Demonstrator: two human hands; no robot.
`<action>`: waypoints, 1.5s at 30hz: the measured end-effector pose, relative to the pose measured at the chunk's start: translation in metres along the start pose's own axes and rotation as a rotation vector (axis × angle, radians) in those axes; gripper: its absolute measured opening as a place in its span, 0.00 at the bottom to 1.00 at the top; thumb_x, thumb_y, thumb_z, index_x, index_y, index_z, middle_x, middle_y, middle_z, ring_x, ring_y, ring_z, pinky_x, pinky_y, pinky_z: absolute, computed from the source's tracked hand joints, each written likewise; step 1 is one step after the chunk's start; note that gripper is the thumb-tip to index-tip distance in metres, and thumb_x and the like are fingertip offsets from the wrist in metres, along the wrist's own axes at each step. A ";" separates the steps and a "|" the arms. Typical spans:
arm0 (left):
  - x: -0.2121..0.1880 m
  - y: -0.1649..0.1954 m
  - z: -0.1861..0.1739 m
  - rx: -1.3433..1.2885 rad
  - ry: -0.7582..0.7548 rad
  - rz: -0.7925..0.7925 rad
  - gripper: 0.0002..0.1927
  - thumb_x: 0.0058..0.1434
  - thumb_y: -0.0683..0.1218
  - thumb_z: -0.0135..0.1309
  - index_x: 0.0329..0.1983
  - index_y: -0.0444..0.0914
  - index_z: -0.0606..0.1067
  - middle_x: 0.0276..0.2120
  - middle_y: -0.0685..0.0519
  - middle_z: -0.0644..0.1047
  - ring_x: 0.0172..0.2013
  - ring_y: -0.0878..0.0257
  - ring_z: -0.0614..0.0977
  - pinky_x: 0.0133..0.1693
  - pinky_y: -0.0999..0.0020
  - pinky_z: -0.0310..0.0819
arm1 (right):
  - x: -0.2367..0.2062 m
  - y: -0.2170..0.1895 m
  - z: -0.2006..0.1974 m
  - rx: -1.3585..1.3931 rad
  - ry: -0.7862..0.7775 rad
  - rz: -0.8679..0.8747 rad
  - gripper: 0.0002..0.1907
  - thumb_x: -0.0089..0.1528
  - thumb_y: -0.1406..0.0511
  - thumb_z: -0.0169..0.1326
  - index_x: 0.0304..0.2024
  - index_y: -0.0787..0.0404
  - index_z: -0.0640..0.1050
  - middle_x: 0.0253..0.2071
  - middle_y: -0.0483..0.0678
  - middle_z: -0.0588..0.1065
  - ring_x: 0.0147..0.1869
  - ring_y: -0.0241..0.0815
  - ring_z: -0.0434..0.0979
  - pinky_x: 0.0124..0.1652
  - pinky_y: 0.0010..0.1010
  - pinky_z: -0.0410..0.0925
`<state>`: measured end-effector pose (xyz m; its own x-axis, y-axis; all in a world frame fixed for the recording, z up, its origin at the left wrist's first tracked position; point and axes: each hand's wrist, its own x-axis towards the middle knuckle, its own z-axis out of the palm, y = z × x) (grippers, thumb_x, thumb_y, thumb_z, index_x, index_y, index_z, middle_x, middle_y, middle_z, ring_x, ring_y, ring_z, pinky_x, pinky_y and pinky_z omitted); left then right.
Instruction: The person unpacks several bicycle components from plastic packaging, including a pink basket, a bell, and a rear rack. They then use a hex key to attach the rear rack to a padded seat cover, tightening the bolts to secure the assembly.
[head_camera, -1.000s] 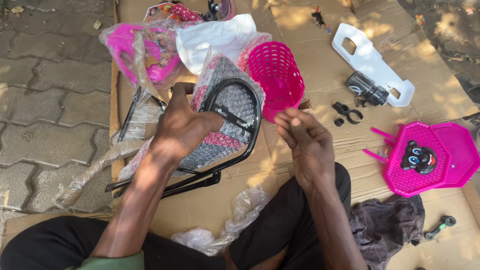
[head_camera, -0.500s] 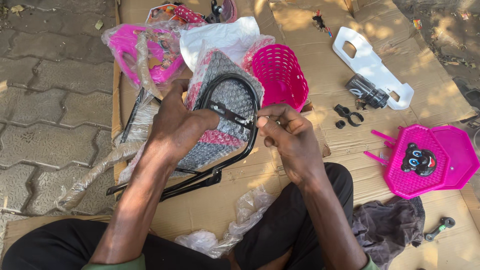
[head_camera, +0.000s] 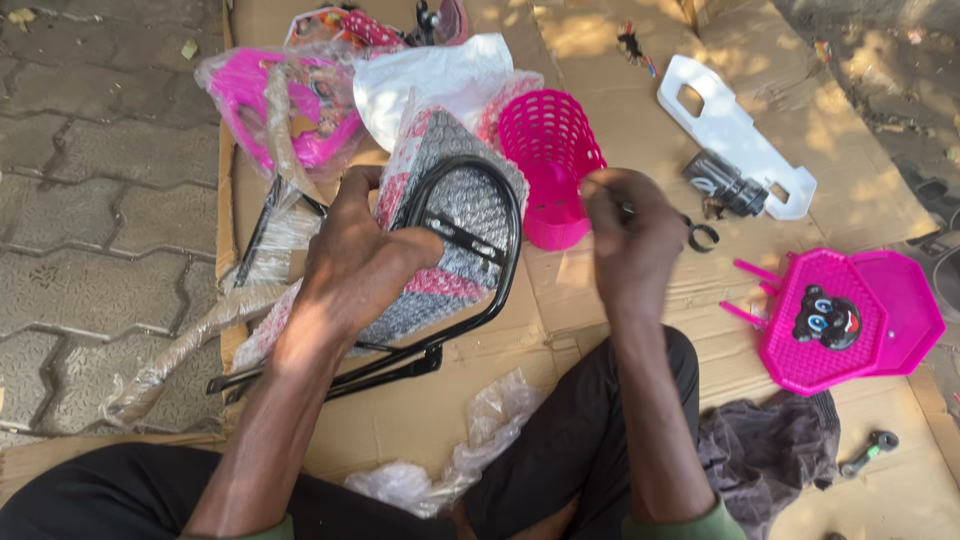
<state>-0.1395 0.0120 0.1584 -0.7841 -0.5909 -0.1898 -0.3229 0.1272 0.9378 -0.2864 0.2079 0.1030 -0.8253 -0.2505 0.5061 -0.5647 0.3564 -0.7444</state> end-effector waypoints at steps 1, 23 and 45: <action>0.001 0.000 -0.001 -0.010 0.008 0.043 0.37 0.42 0.42 0.60 0.60 0.35 0.68 0.47 0.45 0.81 0.47 0.56 0.84 0.53 0.64 0.73 | 0.003 0.001 -0.005 0.158 -0.052 0.075 0.05 0.68 0.70 0.58 0.46 0.63 0.82 0.33 0.45 0.79 0.33 0.31 0.73 0.34 0.25 0.66; 0.010 -0.012 -0.009 -0.135 -0.007 0.114 0.39 0.41 0.42 0.60 0.60 0.28 0.66 0.49 0.41 0.78 0.51 0.55 0.82 0.56 0.64 0.72 | -0.033 -0.024 0.030 0.497 -0.474 0.184 0.12 0.60 0.72 0.65 0.46 0.59 0.84 0.35 0.36 0.64 0.37 0.28 0.64 0.37 0.22 0.65; 0.007 -0.012 -0.011 -0.180 -0.023 0.236 0.44 0.44 0.39 0.58 0.68 0.30 0.60 0.55 0.44 0.76 0.53 0.56 0.80 0.56 0.65 0.71 | -0.043 -0.017 0.038 0.599 -0.407 0.099 0.09 0.64 0.72 0.65 0.45 0.62 0.80 0.34 0.37 0.67 0.34 0.25 0.64 0.33 0.19 0.61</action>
<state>-0.1351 -0.0018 0.1489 -0.8385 -0.5437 0.0350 -0.0327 0.1144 0.9929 -0.2409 0.1783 0.0771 -0.7387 -0.5993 0.3084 -0.2905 -0.1297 -0.9480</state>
